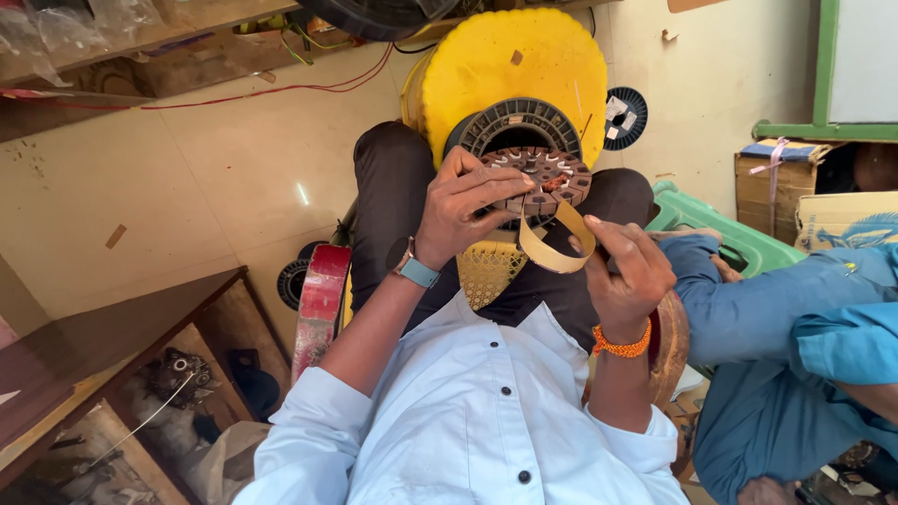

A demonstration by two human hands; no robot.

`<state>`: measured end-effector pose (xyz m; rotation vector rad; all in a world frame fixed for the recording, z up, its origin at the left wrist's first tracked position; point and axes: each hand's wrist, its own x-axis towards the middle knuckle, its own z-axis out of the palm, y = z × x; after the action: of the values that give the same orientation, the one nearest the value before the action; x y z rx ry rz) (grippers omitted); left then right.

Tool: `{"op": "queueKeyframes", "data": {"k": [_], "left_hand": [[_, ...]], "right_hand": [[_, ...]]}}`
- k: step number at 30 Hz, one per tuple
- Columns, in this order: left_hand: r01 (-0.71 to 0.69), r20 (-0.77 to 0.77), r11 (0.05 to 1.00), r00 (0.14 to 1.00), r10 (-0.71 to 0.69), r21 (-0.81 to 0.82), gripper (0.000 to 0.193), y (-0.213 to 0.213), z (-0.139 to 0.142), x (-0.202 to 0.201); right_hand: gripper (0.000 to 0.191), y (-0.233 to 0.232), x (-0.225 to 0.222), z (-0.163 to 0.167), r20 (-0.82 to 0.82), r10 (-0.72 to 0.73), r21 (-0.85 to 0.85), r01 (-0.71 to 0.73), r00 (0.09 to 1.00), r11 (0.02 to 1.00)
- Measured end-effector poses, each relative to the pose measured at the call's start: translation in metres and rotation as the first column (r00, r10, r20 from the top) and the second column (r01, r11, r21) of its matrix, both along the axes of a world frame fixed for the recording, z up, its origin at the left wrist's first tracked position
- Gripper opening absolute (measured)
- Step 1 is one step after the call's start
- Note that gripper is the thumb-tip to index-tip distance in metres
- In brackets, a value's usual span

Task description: The person retrieves a strip of cardboard from a drawer, cuts it with scissors, and wraps it around a circular electrical component. They then insert a thin wire into the component and adjust the cardboard sleeve.

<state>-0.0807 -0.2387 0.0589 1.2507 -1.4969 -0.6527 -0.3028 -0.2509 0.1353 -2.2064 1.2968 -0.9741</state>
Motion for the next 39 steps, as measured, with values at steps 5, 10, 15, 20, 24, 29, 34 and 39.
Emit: {"op": "queueKeyframes", "data": {"k": [5,10,15,20,24,29,34,39], "left_hand": [[0.001,0.008,1.000,1.000,-0.001,-0.003,0.051,0.002,-0.004,-0.001],[-0.001,0.003,1.000,1.000,0.001,-0.007,0.048,0.001,-0.003,-0.001],[-0.004,0.024,1.000,1.000,0.004,-0.013,0.045,0.001,-0.001,-0.001],[0.002,0.053,1.000,0.999,0.000,-0.025,0.047,0.001,0.001,0.001],[0.004,0.081,0.999,0.997,-0.002,-0.033,0.050,0.001,0.001,0.002],[0.027,0.067,1.000,0.997,-0.027,-0.002,0.058,0.002,0.000,0.001],[0.020,0.065,1.000,0.998,-0.019,-0.012,0.053,0.003,-0.003,0.002],[0.040,0.051,0.998,0.998,-0.042,0.052,0.050,0.003,0.002,0.003]], "right_hand": [[0.032,0.000,0.000,-0.001,-0.032,0.064,-0.004,-0.064,0.997,0.998],[0.031,-0.006,0.005,-0.004,-0.035,0.089,0.011,-0.088,0.995,0.996],[0.034,-0.010,0.015,-0.016,-0.010,0.050,0.017,-0.050,0.999,0.999],[0.033,-0.011,0.016,-0.021,0.037,0.029,0.058,-0.031,0.999,0.998],[0.033,-0.012,0.015,-0.024,0.035,0.006,0.078,-0.009,0.999,0.997],[0.035,-0.016,0.014,-0.026,0.078,0.055,0.063,-0.060,0.995,0.996],[0.033,-0.016,0.015,-0.025,0.092,0.052,0.062,-0.058,0.994,0.996],[0.031,-0.016,0.017,-0.023,0.090,0.067,0.044,-0.071,0.994,0.997]]}}
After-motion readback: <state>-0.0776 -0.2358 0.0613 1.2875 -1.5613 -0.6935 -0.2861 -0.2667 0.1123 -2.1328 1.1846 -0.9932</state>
